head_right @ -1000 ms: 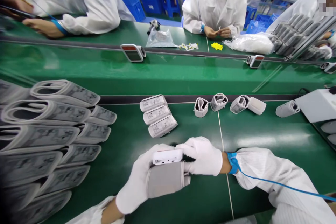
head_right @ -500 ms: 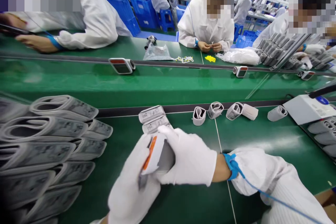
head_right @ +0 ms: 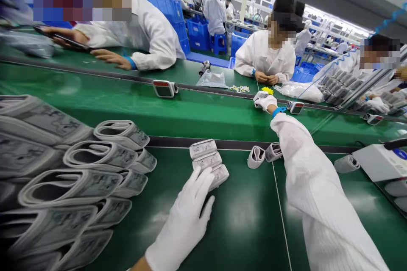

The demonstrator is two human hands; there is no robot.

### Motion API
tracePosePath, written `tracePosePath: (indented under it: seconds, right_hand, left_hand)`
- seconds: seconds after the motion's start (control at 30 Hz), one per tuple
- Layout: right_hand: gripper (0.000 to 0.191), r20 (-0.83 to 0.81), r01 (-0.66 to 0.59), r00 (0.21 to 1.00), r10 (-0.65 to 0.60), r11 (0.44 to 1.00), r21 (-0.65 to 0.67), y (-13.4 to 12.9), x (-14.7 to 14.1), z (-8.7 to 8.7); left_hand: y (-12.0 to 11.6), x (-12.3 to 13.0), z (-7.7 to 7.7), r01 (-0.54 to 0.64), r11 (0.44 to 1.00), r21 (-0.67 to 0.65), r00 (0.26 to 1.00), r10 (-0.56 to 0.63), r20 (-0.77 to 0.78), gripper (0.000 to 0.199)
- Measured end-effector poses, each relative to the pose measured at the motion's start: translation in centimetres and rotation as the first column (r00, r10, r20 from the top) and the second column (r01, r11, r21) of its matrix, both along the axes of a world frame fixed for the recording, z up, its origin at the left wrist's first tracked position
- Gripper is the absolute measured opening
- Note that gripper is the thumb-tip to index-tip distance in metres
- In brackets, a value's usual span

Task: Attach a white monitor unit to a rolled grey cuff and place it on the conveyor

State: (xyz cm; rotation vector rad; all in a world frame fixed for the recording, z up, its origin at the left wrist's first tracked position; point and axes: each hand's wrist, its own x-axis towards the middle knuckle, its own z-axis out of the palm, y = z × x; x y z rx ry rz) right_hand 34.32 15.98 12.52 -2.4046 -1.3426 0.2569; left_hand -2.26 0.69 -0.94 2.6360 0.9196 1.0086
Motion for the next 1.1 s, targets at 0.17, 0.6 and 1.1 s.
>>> tracePosePath:
  seconds: [0.17, 0.6, 1.1]
  right_hand:
    - [0.034, 0.023, -0.053, 0.998, 0.053, 0.998, -0.020, 2.6, -0.2, -2.6]
    - [0.062, 0.203, -0.462, 0.876, 0.437, 0.882, 0.097, -7.7, -6.8, 1.7]
    - [0.076, -0.150, -0.443, 0.861, 0.485, 0.863, 0.244, -21.7, -17.6, -10.9]
  left_hand:
    - [-0.7, -0.1, 0.3, 0.040, 0.999, -0.001, 0.999, -0.040, 0.036, 0.061]
    - [-2.6, -0.9, 0.4, 0.222, 0.975, 0.000, 0.957, -0.218, 0.193, 0.069]
    - [1.7, -0.7, 1.3, 0.168, 0.952, 0.254, 0.986, -0.163, -0.040, 0.042]
